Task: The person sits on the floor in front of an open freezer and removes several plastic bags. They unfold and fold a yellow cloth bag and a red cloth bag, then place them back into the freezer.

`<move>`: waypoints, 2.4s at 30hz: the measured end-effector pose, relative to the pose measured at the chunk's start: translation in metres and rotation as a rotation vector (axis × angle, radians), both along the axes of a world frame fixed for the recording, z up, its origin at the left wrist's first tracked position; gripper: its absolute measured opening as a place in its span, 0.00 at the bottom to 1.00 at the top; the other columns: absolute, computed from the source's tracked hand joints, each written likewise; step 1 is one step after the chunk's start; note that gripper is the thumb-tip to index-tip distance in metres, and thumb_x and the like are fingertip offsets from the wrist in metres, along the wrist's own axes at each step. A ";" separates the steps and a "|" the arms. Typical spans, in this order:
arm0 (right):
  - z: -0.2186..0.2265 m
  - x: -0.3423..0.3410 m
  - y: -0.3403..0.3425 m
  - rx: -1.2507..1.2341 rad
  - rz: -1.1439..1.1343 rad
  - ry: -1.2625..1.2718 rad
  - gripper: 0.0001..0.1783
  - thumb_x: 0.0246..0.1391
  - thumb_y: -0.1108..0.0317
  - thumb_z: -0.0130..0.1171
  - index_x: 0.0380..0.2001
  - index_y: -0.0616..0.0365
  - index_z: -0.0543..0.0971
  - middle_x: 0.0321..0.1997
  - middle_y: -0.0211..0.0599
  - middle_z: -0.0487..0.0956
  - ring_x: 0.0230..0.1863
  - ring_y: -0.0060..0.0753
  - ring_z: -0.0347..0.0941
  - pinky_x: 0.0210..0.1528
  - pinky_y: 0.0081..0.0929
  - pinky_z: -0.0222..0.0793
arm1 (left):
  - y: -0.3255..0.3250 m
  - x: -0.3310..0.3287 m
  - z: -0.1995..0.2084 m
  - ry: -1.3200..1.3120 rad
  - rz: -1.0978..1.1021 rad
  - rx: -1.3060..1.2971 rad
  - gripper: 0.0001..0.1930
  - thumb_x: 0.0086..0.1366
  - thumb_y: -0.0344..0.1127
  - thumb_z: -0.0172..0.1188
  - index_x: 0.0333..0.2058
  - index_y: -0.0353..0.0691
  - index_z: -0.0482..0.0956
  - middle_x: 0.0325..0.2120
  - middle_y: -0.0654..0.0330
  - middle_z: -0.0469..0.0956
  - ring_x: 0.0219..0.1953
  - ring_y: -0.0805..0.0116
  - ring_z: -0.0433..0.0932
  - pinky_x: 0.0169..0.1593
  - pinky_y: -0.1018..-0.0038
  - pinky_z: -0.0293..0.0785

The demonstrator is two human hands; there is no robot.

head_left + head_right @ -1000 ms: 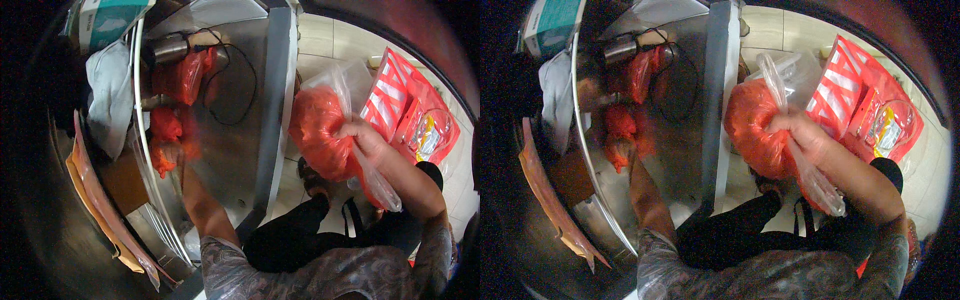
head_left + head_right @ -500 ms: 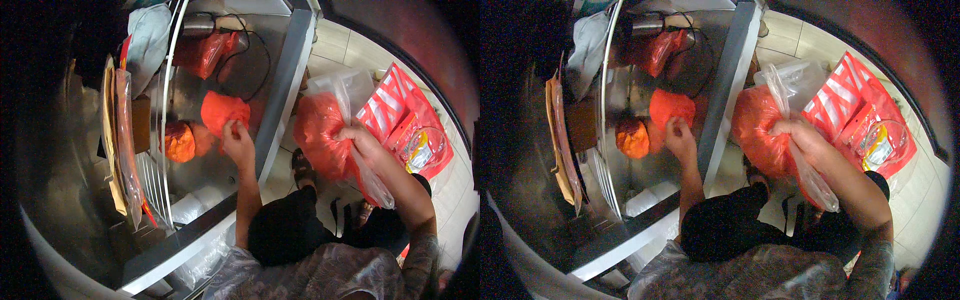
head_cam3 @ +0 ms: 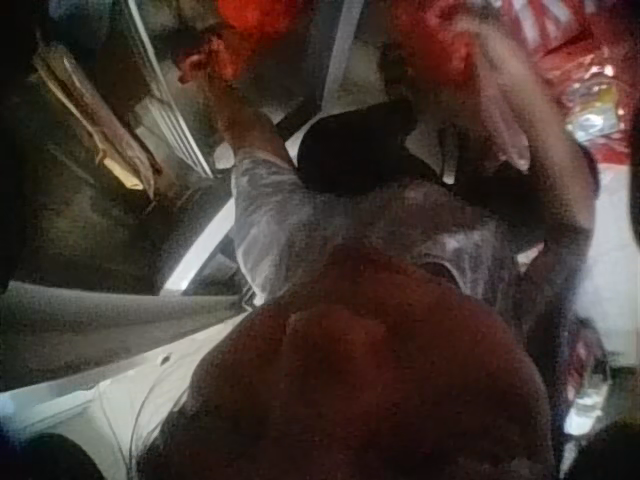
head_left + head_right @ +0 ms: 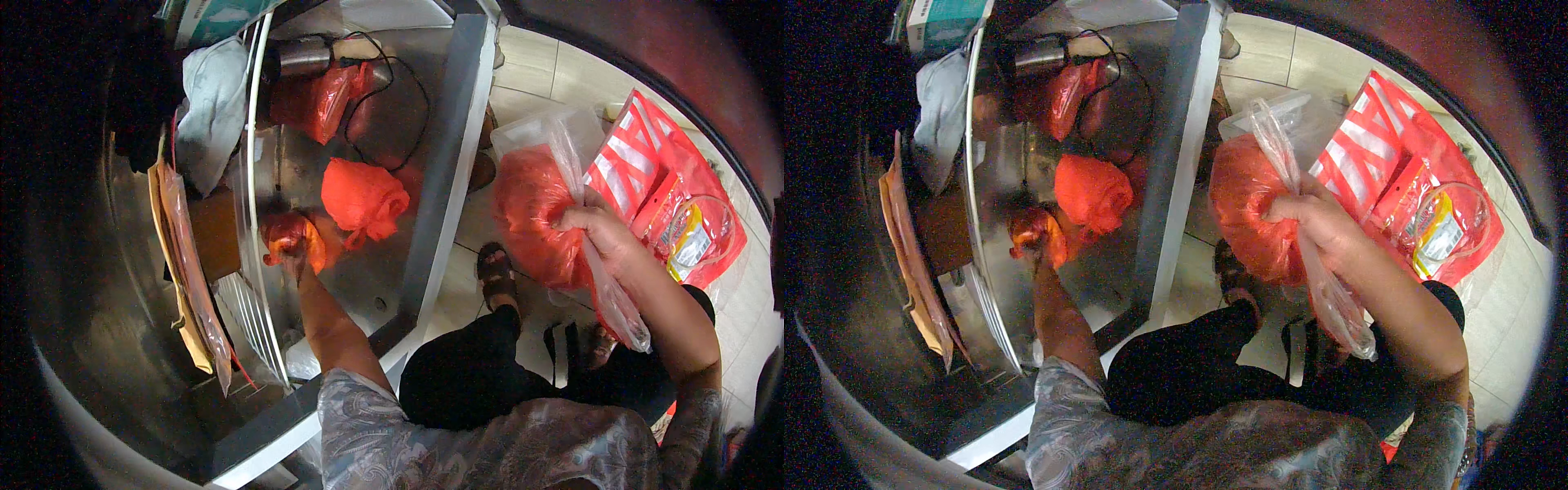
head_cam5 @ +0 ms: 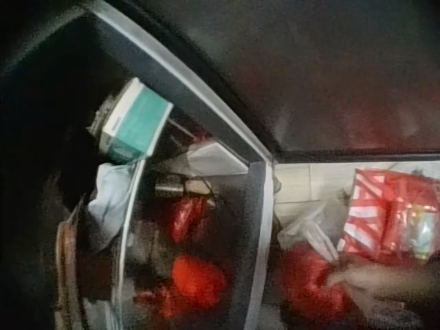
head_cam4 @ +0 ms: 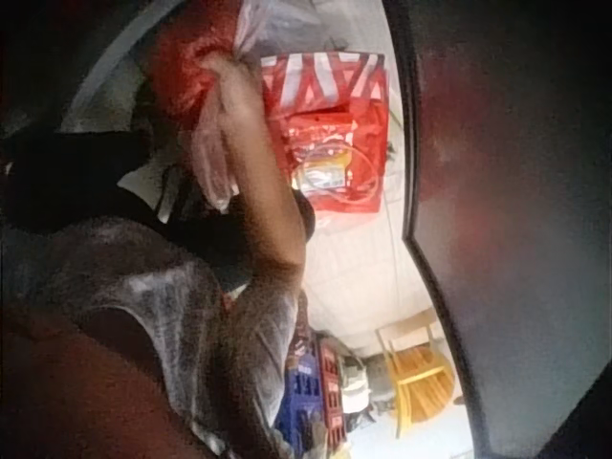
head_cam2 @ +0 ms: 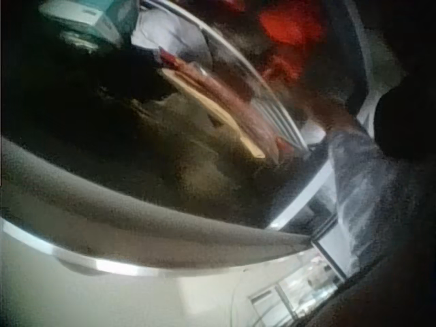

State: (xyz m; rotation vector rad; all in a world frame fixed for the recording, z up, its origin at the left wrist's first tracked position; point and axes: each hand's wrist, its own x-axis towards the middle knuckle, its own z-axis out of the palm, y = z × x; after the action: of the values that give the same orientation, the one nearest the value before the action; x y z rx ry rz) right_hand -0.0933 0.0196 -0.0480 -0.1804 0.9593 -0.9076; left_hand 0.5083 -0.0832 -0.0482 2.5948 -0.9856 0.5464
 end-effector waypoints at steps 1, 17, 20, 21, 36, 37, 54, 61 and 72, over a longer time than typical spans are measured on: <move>0.000 0.000 -0.001 -0.012 -0.001 -0.008 0.31 0.40 0.78 0.61 0.53 0.65 0.70 0.44 0.38 0.77 0.45 0.32 0.76 0.53 0.29 0.70 | 0.004 -0.002 -0.006 -0.006 0.000 0.017 0.07 0.58 0.31 0.56 0.33 0.34 0.77 0.30 0.51 0.78 0.35 0.57 0.77 0.41 0.63 0.73; -0.009 0.021 -0.012 0.042 0.073 -0.093 0.26 0.45 0.79 0.59 0.51 0.63 0.72 0.41 0.39 0.79 0.41 0.37 0.78 0.45 0.35 0.76 | 0.107 -0.233 0.006 -0.116 -0.744 0.222 0.11 0.48 0.25 0.60 0.34 0.37 0.76 0.35 0.46 0.74 0.45 0.41 0.71 0.50 0.52 0.66; -0.020 0.014 -0.021 -0.013 0.036 0.030 0.28 0.47 0.77 0.57 0.56 0.62 0.69 0.43 0.40 0.78 0.42 0.37 0.77 0.44 0.36 0.76 | 0.159 -0.260 0.021 -0.029 -0.975 0.282 0.13 0.47 0.24 0.61 0.35 0.36 0.77 0.40 0.45 0.75 0.48 0.41 0.72 0.54 0.52 0.67; -0.021 0.010 -0.024 -0.038 0.020 0.056 0.29 0.48 0.76 0.57 0.57 0.62 0.68 0.45 0.41 0.78 0.42 0.37 0.77 0.44 0.36 0.76 | 0.169 -0.259 0.029 -0.007 -1.038 0.331 0.13 0.48 0.24 0.60 0.36 0.36 0.77 0.41 0.45 0.76 0.49 0.41 0.72 0.54 0.52 0.67; -0.004 -0.109 -0.032 -0.717 -0.057 0.548 0.25 0.60 0.54 0.54 0.53 0.63 0.75 0.61 0.44 0.72 0.63 0.38 0.66 0.65 0.33 0.60 | 0.200 -0.252 0.131 1.619 -0.524 -0.611 0.43 0.40 0.15 0.57 0.62 0.35 0.63 0.56 0.51 0.71 0.57 0.52 0.72 0.62 0.57 0.69; -0.012 -0.114 -0.040 -0.565 -0.015 0.620 0.27 0.60 0.54 0.54 0.54 0.64 0.74 0.59 0.48 0.73 0.62 0.42 0.68 0.64 0.38 0.62 | 0.198 -0.255 0.139 1.561 -0.514 -0.581 0.43 0.40 0.16 0.60 0.61 0.35 0.64 0.55 0.52 0.73 0.57 0.53 0.72 0.62 0.57 0.69; -0.025 -0.131 0.020 -0.609 0.362 1.479 0.22 0.52 0.65 0.61 0.50 0.59 0.74 0.50 0.50 0.78 0.53 0.56 0.72 0.58 0.41 0.66 | 0.171 -0.433 0.194 0.791 -1.692 0.660 0.11 0.39 0.16 0.51 0.25 0.35 0.68 0.27 0.52 0.68 0.36 0.46 0.69 0.40 0.60 0.67; 0.018 -0.079 0.039 -0.496 -0.009 -0.063 0.32 0.60 0.47 0.57 0.63 0.48 0.67 0.60 0.29 0.72 0.59 0.30 0.71 0.61 0.37 0.66 | 0.163 -0.435 0.175 0.404 -1.602 0.146 0.11 0.41 0.16 0.54 0.25 0.38 0.72 0.28 0.54 0.68 0.37 0.49 0.69 0.38 0.60 0.66; -0.041 -0.024 0.010 -0.210 -0.179 -0.687 0.24 0.63 0.62 0.55 0.60 0.54 0.68 0.57 0.43 0.76 0.55 0.44 0.76 0.56 0.50 0.74 | 0.136 -0.450 0.159 0.794 -1.888 0.795 0.20 0.58 0.29 0.65 0.50 0.40 0.74 0.34 0.56 0.73 0.41 0.61 0.77 0.45 0.66 0.75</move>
State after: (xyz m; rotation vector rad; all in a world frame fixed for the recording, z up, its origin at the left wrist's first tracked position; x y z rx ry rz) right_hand -0.1169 0.0297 -0.0895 0.0460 0.2440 -1.1322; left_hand 0.0580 0.0529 0.1112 0.8004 -2.6457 -1.3361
